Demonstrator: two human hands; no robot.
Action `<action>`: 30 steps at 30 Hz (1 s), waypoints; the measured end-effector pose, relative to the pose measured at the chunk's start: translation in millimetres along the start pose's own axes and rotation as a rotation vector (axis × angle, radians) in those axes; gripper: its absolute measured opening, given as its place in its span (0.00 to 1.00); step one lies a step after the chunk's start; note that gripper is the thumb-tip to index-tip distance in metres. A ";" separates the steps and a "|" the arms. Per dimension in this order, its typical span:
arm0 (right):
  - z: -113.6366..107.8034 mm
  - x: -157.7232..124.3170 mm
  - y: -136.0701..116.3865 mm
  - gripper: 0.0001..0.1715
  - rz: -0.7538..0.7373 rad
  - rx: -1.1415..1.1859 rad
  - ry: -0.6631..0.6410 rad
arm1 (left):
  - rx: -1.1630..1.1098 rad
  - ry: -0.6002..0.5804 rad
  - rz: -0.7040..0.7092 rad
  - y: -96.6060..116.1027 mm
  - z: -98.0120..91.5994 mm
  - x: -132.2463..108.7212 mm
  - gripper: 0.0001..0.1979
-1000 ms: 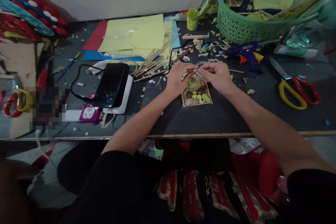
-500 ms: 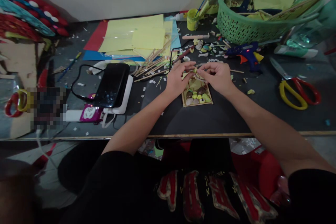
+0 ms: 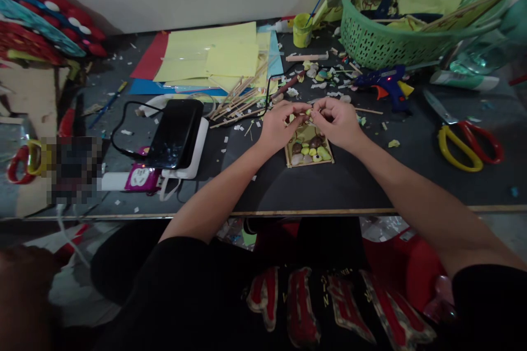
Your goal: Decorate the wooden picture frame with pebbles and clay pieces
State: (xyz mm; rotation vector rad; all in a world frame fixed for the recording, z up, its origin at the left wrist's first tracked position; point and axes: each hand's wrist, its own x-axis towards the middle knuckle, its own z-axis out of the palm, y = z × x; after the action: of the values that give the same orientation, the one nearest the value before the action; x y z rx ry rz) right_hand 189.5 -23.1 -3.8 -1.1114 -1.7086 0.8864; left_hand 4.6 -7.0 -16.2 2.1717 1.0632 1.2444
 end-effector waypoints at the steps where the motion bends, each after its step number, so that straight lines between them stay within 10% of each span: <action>1: 0.0 -0.1 0.0 0.11 -0.002 -0.006 -0.001 | 0.001 0.003 -0.006 0.0 0.1 0.0 0.11; 11: -6.5 -6.0 -9.6 0.03 -0.397 -0.636 0.077 | -0.076 0.013 0.049 9.6 0.5 -3.0 0.16; 23: -1.8 4.2 -4.7 0.20 0.103 0.376 -0.201 | -0.022 0.023 0.067 4.0 1.4 -1.9 0.16; 30: -1.3 4.4 -16.3 0.24 0.128 0.364 -0.111 | -0.001 0.062 0.065 4.9 1.4 -1.4 0.16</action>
State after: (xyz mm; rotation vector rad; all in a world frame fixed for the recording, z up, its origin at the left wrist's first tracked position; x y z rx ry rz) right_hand 184.9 -24.5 12.4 -0.9448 -1.4964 1.3024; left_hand 7.4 -11.1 -14.5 2.1958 1.0237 1.3487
